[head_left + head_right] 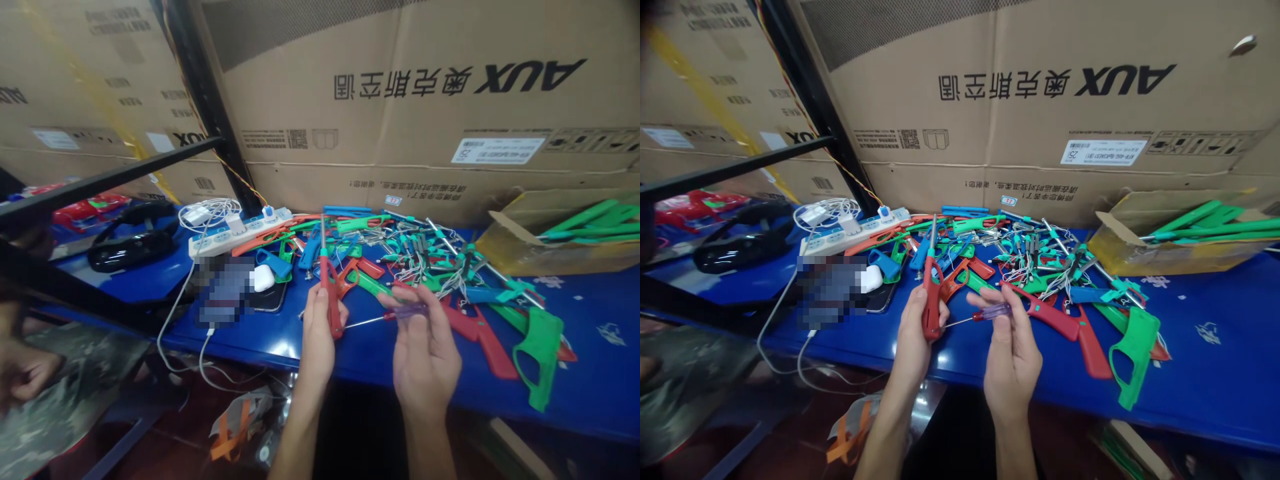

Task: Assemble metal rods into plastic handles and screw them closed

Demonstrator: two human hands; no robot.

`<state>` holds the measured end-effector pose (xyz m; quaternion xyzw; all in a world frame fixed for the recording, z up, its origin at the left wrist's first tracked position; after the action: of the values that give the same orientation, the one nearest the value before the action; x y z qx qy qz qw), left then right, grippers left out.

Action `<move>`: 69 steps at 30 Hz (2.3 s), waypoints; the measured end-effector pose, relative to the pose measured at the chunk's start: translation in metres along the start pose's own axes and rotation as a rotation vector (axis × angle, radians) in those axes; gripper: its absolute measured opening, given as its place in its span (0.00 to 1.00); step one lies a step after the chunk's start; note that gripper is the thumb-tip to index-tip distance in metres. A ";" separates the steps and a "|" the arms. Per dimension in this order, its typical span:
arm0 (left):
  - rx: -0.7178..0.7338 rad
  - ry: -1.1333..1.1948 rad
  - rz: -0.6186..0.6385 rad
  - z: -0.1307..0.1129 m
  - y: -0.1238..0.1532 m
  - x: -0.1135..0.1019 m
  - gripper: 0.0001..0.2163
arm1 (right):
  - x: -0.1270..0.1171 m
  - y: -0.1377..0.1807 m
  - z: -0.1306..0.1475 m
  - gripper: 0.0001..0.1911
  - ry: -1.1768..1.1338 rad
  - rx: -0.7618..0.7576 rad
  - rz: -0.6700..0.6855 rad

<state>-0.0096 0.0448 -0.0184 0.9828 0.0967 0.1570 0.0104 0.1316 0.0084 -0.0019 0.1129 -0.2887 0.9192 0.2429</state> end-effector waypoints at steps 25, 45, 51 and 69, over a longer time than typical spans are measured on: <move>-0.003 -0.098 0.050 0.000 0.002 0.001 0.21 | -0.012 0.007 -0.005 0.10 0.035 0.080 -0.092; 0.016 -0.144 0.071 0.001 0.001 -0.002 0.22 | -0.006 0.006 -0.005 0.19 -0.082 0.134 0.011; 0.010 -0.124 0.040 0.003 0.000 -0.002 0.26 | -0.014 0.008 -0.007 0.12 0.018 0.122 -0.080; 0.012 -0.142 0.047 0.000 0.001 -0.003 0.22 | -0.016 0.006 -0.004 0.17 0.197 0.083 0.058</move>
<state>-0.0122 0.0436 -0.0191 0.9935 0.0738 0.0863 0.0075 0.1417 0.0005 -0.0136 0.0236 -0.2281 0.9437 0.2383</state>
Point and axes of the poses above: each hand's wrist, its own y-axis away from the middle knuckle, its own x-axis out of the palm, z = x × y, the point moved 4 cm from there along -y, towards the middle knuckle, and after that the axes turned 3 degrees about -x, right-handed, at the moved point
